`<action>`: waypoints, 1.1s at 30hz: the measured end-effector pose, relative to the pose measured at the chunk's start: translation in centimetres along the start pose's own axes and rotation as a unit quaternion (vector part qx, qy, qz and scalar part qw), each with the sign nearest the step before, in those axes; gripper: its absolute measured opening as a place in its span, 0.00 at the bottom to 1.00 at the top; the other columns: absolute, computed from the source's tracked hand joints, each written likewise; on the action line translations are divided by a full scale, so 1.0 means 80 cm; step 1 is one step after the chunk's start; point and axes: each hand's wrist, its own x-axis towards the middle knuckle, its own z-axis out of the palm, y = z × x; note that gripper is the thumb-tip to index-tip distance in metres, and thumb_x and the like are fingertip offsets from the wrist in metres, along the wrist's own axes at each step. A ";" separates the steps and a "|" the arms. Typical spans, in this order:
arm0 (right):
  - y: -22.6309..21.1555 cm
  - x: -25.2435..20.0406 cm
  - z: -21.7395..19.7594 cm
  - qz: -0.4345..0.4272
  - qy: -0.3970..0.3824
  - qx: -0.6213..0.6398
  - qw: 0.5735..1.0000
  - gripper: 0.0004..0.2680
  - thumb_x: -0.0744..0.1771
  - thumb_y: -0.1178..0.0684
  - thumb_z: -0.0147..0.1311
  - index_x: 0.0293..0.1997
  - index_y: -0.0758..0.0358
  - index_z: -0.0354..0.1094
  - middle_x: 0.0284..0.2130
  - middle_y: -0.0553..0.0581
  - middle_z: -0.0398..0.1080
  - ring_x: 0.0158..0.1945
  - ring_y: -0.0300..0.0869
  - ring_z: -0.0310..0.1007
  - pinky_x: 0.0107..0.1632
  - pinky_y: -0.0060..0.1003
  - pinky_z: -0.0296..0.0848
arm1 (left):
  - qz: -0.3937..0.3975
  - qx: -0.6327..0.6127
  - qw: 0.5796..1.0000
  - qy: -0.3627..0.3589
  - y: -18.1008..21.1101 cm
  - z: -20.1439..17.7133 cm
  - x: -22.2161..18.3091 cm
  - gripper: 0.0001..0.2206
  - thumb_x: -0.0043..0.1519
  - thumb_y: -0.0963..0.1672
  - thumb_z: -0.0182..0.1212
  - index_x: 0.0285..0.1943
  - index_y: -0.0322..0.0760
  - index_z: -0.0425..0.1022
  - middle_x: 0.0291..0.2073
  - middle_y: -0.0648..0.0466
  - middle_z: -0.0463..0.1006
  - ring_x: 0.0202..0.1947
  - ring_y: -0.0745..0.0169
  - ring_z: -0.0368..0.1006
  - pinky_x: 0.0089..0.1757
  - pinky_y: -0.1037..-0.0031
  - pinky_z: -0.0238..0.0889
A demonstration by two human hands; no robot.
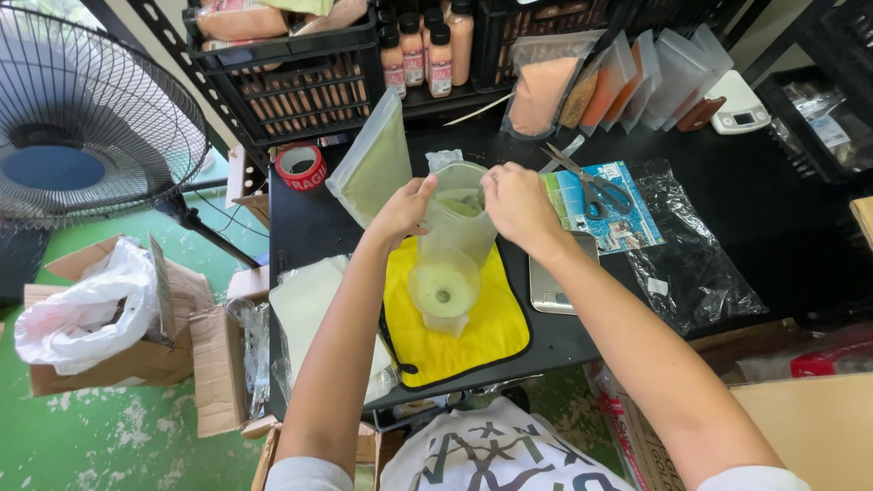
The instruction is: The person uses a spoon to scoop green powder from large bags into smaller plastic bags, seals the smaller bags, and then places smaller amounts of powder into a small plastic cup while weighing it on a scale.
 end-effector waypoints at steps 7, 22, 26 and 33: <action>0.005 -0.004 -0.004 0.043 0.017 0.033 0.998 0.11 0.71 0.48 0.47 0.45 0.59 0.78 0.34 0.57 0.76 0.42 0.54 0.78 0.46 0.46 0.76 | -0.007 0.053 0.998 0.025 -0.012 0.003 0.021 0.33 0.68 0.59 0.47 0.74 0.34 0.59 0.68 0.33 0.63 0.67 0.30 0.59 0.48 0.49 0.73; -0.002 -0.006 -0.036 0.164 0.037 0.232 0.958 0.08 0.69 0.53 0.50 0.38 0.58 0.80 0.24 0.56 0.78 0.32 0.45 0.77 0.40 0.38 0.74 | 0.033 0.073 0.995 0.052 -0.003 0.004 -0.002 0.31 0.68 0.59 0.42 0.70 0.36 0.64 0.63 0.33 0.68 0.63 0.28 0.65 0.42 0.47 0.76; 0.024 -0.003 -0.042 0.215 0.062 0.303 0.927 0.08 0.68 0.53 0.51 0.36 0.53 0.81 0.21 0.52 0.74 0.23 0.37 0.67 0.32 0.30 0.69 | 0.065 0.075 0.993 0.067 -0.017 -0.008 0.004 0.31 0.69 0.60 0.40 0.69 0.37 0.65 0.63 0.37 0.70 0.63 0.34 0.66 0.45 0.52 0.76; 0.037 -0.018 -0.098 0.208 0.111 0.407 0.882 0.07 0.68 0.57 0.51 0.38 0.62 0.79 0.24 0.60 0.75 0.21 0.30 0.63 0.25 0.21 0.65 | 0.171 0.015 0.981 0.084 0.027 -0.005 -0.123 0.27 0.71 0.54 0.43 0.71 0.30 0.60 0.63 0.30 0.68 0.67 0.28 0.60 0.61 0.42 0.57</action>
